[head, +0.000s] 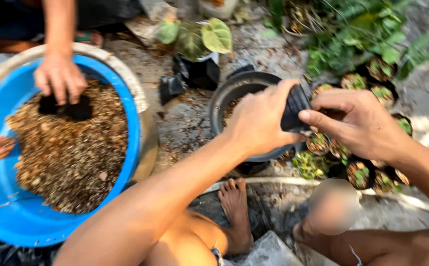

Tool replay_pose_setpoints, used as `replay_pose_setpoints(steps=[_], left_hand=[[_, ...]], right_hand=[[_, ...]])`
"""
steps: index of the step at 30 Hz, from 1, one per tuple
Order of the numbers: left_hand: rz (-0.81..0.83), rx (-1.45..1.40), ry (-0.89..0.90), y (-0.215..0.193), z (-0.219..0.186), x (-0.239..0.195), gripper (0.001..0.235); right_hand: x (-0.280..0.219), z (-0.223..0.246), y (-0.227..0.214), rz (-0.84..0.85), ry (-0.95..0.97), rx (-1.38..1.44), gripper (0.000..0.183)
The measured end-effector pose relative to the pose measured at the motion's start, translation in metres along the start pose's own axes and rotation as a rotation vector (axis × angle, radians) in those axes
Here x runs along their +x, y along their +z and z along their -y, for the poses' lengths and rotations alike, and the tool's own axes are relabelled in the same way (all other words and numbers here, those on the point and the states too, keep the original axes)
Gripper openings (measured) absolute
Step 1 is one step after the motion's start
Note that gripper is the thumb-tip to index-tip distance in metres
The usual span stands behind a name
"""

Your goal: The person scoops soil from a large blue tub into small black pots, places plant starts into the pots, and fills them with more soil by hand.

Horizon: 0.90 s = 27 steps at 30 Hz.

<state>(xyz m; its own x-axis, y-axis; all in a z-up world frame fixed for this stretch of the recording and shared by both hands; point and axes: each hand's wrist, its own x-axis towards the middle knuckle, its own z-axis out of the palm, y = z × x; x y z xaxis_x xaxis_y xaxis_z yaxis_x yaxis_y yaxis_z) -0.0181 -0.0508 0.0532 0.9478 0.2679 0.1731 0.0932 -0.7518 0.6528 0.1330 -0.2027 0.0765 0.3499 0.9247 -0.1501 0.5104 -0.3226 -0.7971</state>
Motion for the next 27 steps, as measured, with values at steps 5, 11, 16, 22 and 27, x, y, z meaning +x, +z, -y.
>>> replay_pose_setpoints(steps=[5, 11, 16, 22, 27], left_hand=[[0.004, -0.155, -0.06, 0.002, 0.026, -0.012, 0.074], [0.09, -0.046, -0.296, 0.008, 0.034, 0.0, 0.077], [0.233, -0.178, -0.168, 0.008, 0.035, 0.027, 0.091], [0.395, -0.155, -0.139, 0.015, 0.048, 0.051, 0.085], [0.602, -0.31, -0.069, -0.01, 0.076, 0.052, 0.079]], right_hand=[[0.015, 0.018, 0.018, 0.12, -0.09, 0.11, 0.031], [0.025, -0.015, 0.022, 0.014, 0.088, 0.117, 0.038], [0.02, -0.035, 0.015, -0.04, 0.209, 0.431, 0.029], [0.022, -0.056, 0.02, -0.069, 0.216, 0.685, 0.03], [0.025, -0.025, 0.004, -0.333, 0.378, 0.666, 0.013]])
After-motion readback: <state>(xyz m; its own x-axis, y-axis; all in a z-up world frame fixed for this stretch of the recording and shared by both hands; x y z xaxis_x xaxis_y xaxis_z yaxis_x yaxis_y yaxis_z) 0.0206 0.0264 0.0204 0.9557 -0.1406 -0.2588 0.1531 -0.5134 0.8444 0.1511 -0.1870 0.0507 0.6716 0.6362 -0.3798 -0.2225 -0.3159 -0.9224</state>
